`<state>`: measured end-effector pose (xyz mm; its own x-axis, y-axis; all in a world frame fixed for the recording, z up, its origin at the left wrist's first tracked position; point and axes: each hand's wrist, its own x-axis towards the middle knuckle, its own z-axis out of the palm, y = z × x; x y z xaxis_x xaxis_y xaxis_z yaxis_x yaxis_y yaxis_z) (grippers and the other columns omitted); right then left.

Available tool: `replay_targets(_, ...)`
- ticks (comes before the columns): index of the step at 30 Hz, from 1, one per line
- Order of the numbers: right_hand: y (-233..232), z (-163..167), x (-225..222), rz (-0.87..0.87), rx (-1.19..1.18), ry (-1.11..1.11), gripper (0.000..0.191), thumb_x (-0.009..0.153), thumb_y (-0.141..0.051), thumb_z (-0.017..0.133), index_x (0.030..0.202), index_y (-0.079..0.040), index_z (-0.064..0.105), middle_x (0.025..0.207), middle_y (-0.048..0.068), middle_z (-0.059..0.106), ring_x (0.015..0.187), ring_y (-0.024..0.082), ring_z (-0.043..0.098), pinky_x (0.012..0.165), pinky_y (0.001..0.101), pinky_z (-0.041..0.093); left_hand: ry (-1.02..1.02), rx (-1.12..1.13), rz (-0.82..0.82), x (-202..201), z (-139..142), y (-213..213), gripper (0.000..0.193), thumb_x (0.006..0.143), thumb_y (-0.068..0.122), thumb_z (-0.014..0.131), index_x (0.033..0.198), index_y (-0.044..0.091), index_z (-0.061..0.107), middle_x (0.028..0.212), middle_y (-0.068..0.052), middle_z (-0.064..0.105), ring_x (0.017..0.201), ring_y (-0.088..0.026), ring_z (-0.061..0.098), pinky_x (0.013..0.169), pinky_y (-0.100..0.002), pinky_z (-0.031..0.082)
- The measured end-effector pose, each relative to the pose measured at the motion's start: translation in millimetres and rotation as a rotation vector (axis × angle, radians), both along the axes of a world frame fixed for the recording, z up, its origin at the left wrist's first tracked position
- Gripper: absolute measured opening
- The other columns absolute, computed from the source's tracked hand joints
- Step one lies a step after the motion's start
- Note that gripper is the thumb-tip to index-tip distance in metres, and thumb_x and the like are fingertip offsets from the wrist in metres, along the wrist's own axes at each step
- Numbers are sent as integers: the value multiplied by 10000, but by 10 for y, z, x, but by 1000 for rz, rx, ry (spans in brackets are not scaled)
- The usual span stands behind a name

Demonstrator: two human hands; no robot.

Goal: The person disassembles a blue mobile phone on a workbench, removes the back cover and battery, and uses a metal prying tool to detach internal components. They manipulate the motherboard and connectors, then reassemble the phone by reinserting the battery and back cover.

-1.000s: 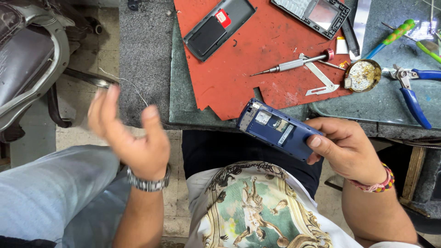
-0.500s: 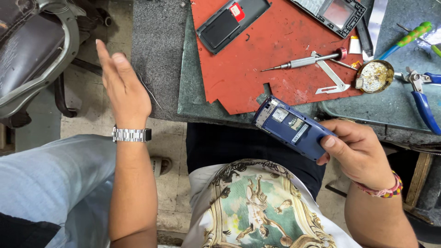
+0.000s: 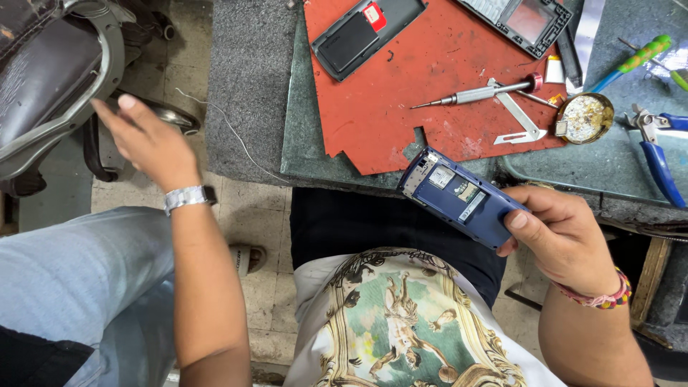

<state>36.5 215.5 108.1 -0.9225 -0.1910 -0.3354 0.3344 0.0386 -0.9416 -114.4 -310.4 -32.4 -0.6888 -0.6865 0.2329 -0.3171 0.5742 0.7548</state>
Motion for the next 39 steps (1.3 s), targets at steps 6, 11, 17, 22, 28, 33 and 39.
replay_targets(6, 12, 7, 11, -12, 23, 4, 356, 1019, -215, 628, 1202, 86, 682, 924, 87, 725, 730, 111, 654, 652, 260, 548, 317, 171, -79, 561, 291, 80, 283, 1111, 183, 601, 1282, -28, 680, 1240, -146, 744, 1128, -220, 730, 1005, -367, 592)
replay_targets(11, -27, 47, 60, 3, -2, 51, 365, 1026, -207, 635, 1218, 101, 676, 928, 92, 730, 775, 114, 658, 694, 260, 551, 429, 314, -325, 1277, 915, 1061, 141, 1082, 74, 637, 1153, -31, 699, 941, -96, 701, 692, -66, 523, 628, -182, 408)
replay_targets(17, -66, 109, 167, 47, 31, 113, 387, 1005, -238, 666, 1174, 109, 690, 930, 97, 757, 779, 119, 689, 707, 261, 572, 270, 845, -1051, 1487, 1528, 1965, 559, 1053, 121, 725, 1550, 35, 485, 1402, -146, 645, 1152, -155, 698, 1028, -297, 598)
replay_targets(22, -16, 186, 270, 126, 36, 180, 399, 982, -272, 689, 1120, 101, 722, 915, 112, 786, 744, 129, 730, 663, 257, 589, 177, 790, -1197, 1431, 1712, 2062, 571, 1012, 166, 776, 1514, 44, 532, 1468, -168, 619, 1288, -216, 669, 1099, -312, 565)
replay_targets(28, 1, 288, 329, 178, 63, 279, 465, 952, -326, 716, 1136, 102, 717, 911, 129, 816, 750, 147, 789, 663, 255, 606, 155, 725, -1164, 1482, 1743, 2085, 486, 983, 134, 797, 1422, 31, 617, 1418, -178, 673, 1261, -233, 706, 1089, -316, 582)
replay_targets(33, -17, 319, 332, 177, 68, 315, 480, 948, -349, 723, 1127, 96, 718, 911, 131, 816, 740, 147, 791, 659, 248, 604, 178, 708, -1167, 1495, 1735, 2070, 487, 982, 121, 801, 1420, 25, 611, 1416, -182, 671, 1223, -231, 709, 1049, -298, 587)
replay_targets(39, -19, 320, 367, 152, 26, 275, 502, 941, -362, 754, 1112, 109, 725, 892, 143, 827, 742, 153, 802, 664, 254, 614, 187, 701, -1157, 1509, 1716, 2084, 493, 979, 152, 801, 1417, 25, 616, 1416, -182, 671, 1231, -233, 711, 1042, -301, 603)
